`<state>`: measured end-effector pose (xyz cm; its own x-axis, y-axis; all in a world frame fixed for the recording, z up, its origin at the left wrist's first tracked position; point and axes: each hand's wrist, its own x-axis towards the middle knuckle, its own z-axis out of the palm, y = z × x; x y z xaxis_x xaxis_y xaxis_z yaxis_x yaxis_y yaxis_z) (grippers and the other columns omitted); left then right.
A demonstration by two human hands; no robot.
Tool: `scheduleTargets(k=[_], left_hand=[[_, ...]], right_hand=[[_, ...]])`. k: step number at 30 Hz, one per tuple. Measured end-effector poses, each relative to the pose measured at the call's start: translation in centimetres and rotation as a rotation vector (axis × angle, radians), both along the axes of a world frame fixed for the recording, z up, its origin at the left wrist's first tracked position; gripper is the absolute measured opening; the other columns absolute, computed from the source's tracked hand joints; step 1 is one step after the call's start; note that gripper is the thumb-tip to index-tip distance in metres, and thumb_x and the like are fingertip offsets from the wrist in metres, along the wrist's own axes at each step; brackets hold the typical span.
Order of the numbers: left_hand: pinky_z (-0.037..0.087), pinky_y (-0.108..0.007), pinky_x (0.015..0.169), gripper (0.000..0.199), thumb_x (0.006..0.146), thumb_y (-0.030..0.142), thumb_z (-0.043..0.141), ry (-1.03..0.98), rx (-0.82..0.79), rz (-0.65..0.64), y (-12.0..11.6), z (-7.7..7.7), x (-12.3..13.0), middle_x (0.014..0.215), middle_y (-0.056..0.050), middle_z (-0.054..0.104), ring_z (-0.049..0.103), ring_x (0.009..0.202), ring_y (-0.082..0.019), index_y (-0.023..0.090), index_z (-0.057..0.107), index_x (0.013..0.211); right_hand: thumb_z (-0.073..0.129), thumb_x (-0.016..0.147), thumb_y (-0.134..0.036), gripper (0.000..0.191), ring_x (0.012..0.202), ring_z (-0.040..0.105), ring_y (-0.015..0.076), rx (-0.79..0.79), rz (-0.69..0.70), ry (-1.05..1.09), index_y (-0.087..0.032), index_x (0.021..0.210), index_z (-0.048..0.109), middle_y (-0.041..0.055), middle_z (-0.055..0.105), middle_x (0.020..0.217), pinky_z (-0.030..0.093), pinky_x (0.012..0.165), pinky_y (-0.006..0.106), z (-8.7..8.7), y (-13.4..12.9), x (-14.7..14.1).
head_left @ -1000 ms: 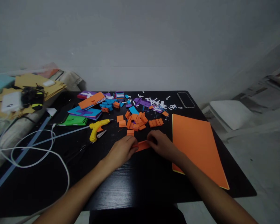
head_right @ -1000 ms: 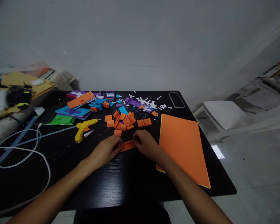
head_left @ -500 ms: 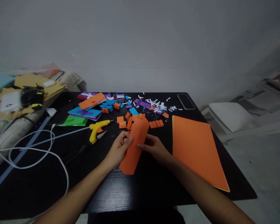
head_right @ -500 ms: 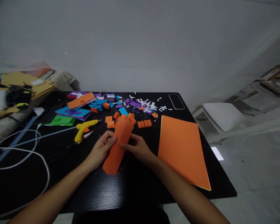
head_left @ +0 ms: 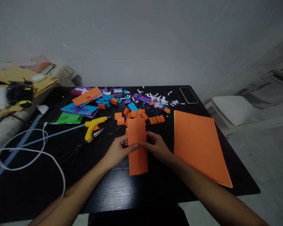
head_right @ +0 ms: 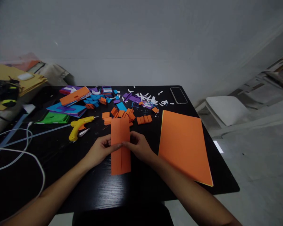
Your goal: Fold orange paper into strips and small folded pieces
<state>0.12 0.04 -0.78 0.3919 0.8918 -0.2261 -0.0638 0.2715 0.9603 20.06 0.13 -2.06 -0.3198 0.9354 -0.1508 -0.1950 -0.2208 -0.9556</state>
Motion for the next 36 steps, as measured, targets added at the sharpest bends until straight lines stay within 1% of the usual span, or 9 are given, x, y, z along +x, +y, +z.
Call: scheduleTargets(k=[10,14,17,20,23,26,31,34,36], left_hand=[[0.060,-0.041,0.088,0.042,0.078,0.043,0.086,0.007,0.020,0.066,0.1,0.6,0.3,0.102,-0.008,0.082,0.077,0.096,-0.027,0.017,0.077,0.110],[0.060,-0.037,0.085,0.042,0.081,0.043,0.083,-0.009,0.045,0.070,-0.1,0.6,0.4,0.101,-0.008,0.080,0.075,0.093,-0.025,0.017,0.073,0.112],[0.058,-0.029,0.078,0.054,0.085,0.038,0.081,-0.042,0.127,0.194,-0.2,0.4,0.2,0.097,-0.003,0.075,0.071,0.081,-0.016,0.022,0.059,0.132],[0.055,-0.023,0.071,0.081,0.086,0.029,0.080,-0.003,0.306,0.285,-0.3,0.2,-0.1,0.112,-0.003,0.068,0.066,0.078,-0.011,0.033,0.036,0.154],[0.053,-0.021,0.068,0.065,0.088,0.027,0.077,0.158,0.454,0.174,-0.4,0.1,-0.5,0.126,-0.007,0.060,0.063,0.088,-0.013,0.031,0.051,0.147],[0.052,-0.023,0.066,0.051,0.090,0.029,0.076,0.263,0.512,0.104,-0.6,0.0,-0.7,0.125,-0.008,0.056,0.061,0.092,-0.015,0.028,0.062,0.139],[0.056,-0.027,0.068,0.088,0.081,0.036,0.085,0.321,0.497,0.022,-0.7,0.1,-0.8,0.126,-0.008,0.051,0.060,0.097,-0.020,0.037,0.042,0.158],[0.058,-0.037,0.086,0.097,0.079,0.037,0.087,0.416,0.564,-0.019,-0.8,0.7,-0.9,0.132,-0.009,0.051,0.058,0.116,-0.028,0.039,0.036,0.162],[0.055,-0.044,0.099,0.098,0.078,0.038,0.088,0.457,0.620,-0.030,-0.8,1.0,-0.9,0.134,-0.009,0.052,0.055,0.123,-0.031,0.038,0.036,0.162]], right_hand=[[0.089,0.076,-0.047,0.034,0.091,0.072,0.0222,0.049,-0.021,-0.029,-0.022,0.094,0.073,0.0032,0.077,0.095,0.056,0.088,0.038,0.0,0.0,0.0],[0.088,0.077,-0.047,0.034,0.089,0.071,0.0214,0.051,-0.023,-0.042,-0.022,0.093,0.073,0.0032,0.077,0.095,0.056,0.085,0.037,-0.1,0.1,0.1],[0.088,0.077,-0.046,0.033,0.089,0.071,0.0207,0.045,-0.025,-0.035,-0.022,0.093,0.073,0.0029,0.077,0.095,0.056,0.086,0.037,0.0,0.1,0.1],[0.088,0.077,-0.044,0.032,0.091,0.071,0.0205,0.053,-0.039,-0.041,-0.022,0.096,0.074,0.0031,0.077,0.098,0.056,0.089,0.037,0.2,0.1,0.2],[0.088,0.077,-0.043,0.033,0.091,0.072,0.0206,0.056,-0.035,-0.016,-0.022,0.096,0.073,0.0033,0.078,0.099,0.056,0.090,0.038,0.4,0.0,0.2],[0.089,0.077,-0.043,0.033,0.092,0.073,0.0215,0.050,-0.032,0.016,-0.022,0.096,0.072,0.0034,0.078,0.098,0.057,0.089,0.038,0.6,-0.1,0.2],[0.089,0.077,-0.039,0.036,0.094,0.075,0.0222,0.025,-0.012,0.063,-0.022,0.100,0.068,0.0040,0.079,0.101,0.058,0.090,0.039,1.1,-0.2,0.3],[0.092,0.074,-0.037,0.043,0.095,0.076,0.0227,0.020,-0.001,0.082,-0.023,0.105,0.065,0.0035,0.079,0.103,0.060,0.090,0.040,1.2,-0.3,0.3],[0.092,0.074,-0.036,0.045,0.097,0.076,0.0236,0.032,-0.012,0.073,-0.024,0.107,0.063,0.0039,0.078,0.105,0.060,0.090,0.041,1.1,-0.3,0.3]])
